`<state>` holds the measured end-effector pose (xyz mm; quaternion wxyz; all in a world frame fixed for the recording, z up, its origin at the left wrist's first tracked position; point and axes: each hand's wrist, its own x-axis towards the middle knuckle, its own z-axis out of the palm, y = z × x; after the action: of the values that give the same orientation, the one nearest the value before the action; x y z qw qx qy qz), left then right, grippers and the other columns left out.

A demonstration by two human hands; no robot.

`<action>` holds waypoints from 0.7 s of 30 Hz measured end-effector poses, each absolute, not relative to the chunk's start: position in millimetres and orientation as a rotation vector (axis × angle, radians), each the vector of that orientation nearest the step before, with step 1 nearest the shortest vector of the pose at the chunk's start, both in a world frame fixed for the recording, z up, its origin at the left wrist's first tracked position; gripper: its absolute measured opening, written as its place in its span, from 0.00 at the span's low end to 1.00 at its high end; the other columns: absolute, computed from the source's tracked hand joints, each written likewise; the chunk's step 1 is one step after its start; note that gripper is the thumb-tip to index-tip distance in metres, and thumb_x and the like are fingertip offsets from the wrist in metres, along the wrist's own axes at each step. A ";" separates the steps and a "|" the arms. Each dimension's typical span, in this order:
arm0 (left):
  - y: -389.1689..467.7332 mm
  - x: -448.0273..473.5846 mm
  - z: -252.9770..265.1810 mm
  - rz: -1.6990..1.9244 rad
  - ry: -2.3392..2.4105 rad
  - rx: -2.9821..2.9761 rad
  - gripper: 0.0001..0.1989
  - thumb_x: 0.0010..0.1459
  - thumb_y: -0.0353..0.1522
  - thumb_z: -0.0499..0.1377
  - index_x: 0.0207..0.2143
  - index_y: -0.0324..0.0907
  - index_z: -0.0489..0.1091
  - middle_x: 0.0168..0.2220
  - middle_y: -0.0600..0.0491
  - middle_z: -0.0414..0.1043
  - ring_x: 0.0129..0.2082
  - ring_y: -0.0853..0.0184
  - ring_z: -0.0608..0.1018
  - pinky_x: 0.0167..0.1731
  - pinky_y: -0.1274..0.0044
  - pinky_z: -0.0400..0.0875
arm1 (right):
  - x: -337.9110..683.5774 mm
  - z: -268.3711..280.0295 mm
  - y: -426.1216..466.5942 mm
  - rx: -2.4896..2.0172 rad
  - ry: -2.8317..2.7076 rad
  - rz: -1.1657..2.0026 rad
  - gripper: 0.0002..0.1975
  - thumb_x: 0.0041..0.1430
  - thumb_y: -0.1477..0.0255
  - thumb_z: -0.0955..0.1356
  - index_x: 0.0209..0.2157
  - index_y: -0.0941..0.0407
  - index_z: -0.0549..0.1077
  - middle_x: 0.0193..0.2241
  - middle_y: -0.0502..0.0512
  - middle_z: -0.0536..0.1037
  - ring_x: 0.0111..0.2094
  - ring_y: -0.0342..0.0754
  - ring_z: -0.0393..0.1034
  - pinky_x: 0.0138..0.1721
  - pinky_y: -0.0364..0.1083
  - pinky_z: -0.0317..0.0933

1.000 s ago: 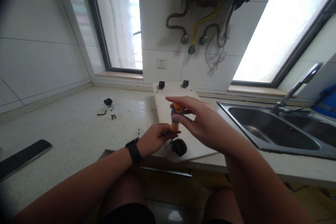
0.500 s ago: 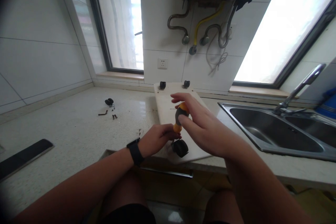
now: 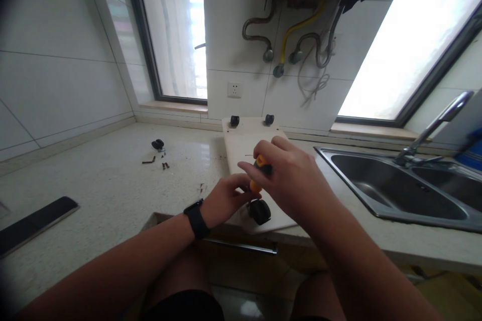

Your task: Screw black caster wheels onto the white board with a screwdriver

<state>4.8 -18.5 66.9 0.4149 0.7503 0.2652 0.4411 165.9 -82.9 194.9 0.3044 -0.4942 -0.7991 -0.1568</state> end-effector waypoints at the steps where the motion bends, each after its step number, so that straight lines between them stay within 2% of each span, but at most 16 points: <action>1: -18.7 5.1 67.6 1.125 0.683 1.913 0.09 0.63 0.38 0.68 0.38 0.41 0.78 0.37 0.50 0.81 0.36 0.64 0.80 0.37 0.73 0.74 | 167.0 196.1 -85.5 -1.293 -2.155 -0.367 0.13 0.69 0.59 0.68 0.42 0.53 0.77 0.38 0.58 0.78 0.34 0.52 0.73 0.36 0.52 0.67; 2: -18.9 4.9 68.8 1.128 0.699 1.942 0.08 0.63 0.37 0.68 0.37 0.41 0.79 0.36 0.51 0.81 0.35 0.64 0.79 0.37 0.73 0.73 | 169.4 197.6 -87.7 -1.256 -2.216 -0.282 0.13 0.71 0.60 0.66 0.49 0.52 0.76 0.44 0.60 0.79 0.40 0.54 0.76 0.42 0.54 0.69; 4: -19.4 3.7 72.3 1.109 0.723 1.978 0.08 0.64 0.37 0.66 0.36 0.42 0.80 0.34 0.52 0.82 0.34 0.64 0.79 0.37 0.73 0.72 | 176.3 200.4 -90.1 -1.143 -2.347 -0.072 0.20 0.73 0.65 0.63 0.63 0.48 0.68 0.57 0.61 0.76 0.54 0.57 0.75 0.52 0.56 0.70; 5: -19.6 2.8 74.2 1.092 0.728 1.977 0.07 0.65 0.37 0.66 0.36 0.42 0.80 0.34 0.52 0.82 0.34 0.64 0.80 0.37 0.73 0.72 | 180.0 201.3 -90.3 -1.110 -2.383 0.000 0.23 0.73 0.66 0.63 0.66 0.46 0.65 0.60 0.60 0.75 0.57 0.57 0.74 0.54 0.55 0.69; 7: -19.6 1.1 77.2 1.055 0.731 1.961 0.07 0.65 0.36 0.66 0.36 0.42 0.80 0.33 0.53 0.82 0.35 0.63 0.80 0.37 0.73 0.72 | 185.3 201.5 -88.6 -1.135 -2.377 0.018 0.23 0.72 0.68 0.65 0.66 0.44 0.66 0.59 0.57 0.77 0.56 0.57 0.75 0.52 0.55 0.71; 10: -18.2 -0.6 77.8 1.023 0.731 1.982 0.07 0.65 0.36 0.66 0.38 0.42 0.80 0.36 0.52 0.83 0.36 0.62 0.81 0.39 0.72 0.72 | 184.8 198.2 -83.8 -1.235 -2.257 -0.132 0.19 0.69 0.67 0.69 0.60 0.46 0.73 0.47 0.56 0.83 0.43 0.56 0.80 0.45 0.55 0.71; 14: -15.6 -0.6 72.8 1.051 0.639 1.975 0.07 0.68 0.33 0.62 0.41 0.41 0.81 0.40 0.51 0.84 0.39 0.63 0.82 0.43 0.72 0.73 | 174.9 191.6 -79.9 -1.302 -2.035 -0.371 0.16 0.62 0.56 0.75 0.44 0.52 0.78 0.33 0.56 0.81 0.30 0.54 0.76 0.34 0.54 0.69; 17: -14.2 -0.6 70.7 1.054 0.585 1.971 0.08 0.69 0.32 0.61 0.42 0.41 0.80 0.40 0.50 0.84 0.40 0.63 0.82 0.43 0.72 0.74 | 172.4 191.1 -81.0 -1.361 -1.980 -0.450 0.19 0.61 0.51 0.74 0.37 0.53 0.78 0.30 0.58 0.80 0.28 0.55 0.73 0.32 0.56 0.67; 19: -13.2 -1.3 71.6 1.038 0.596 1.992 0.08 0.68 0.33 0.62 0.42 0.41 0.81 0.40 0.49 0.84 0.40 0.62 0.82 0.43 0.71 0.73 | 175.7 194.4 -82.5 -1.326 -2.062 -0.347 0.18 0.66 0.54 0.70 0.45 0.53 0.79 0.37 0.60 0.82 0.34 0.58 0.77 0.37 0.58 0.70; 21: -12.4 -2.5 73.6 1.002 0.627 2.010 0.09 0.68 0.35 0.62 0.42 0.41 0.81 0.41 0.49 0.84 0.41 0.61 0.82 0.44 0.70 0.73 | 181.5 199.3 -83.2 -1.209 -2.200 -0.128 0.20 0.71 0.60 0.66 0.60 0.51 0.73 0.48 0.60 0.82 0.47 0.59 0.79 0.47 0.60 0.72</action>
<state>-2.5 -12.4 73.6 0.3941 0.7922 0.2470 0.3951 181.5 -83.2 199.3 0.3086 -0.4575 -0.8325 -0.0483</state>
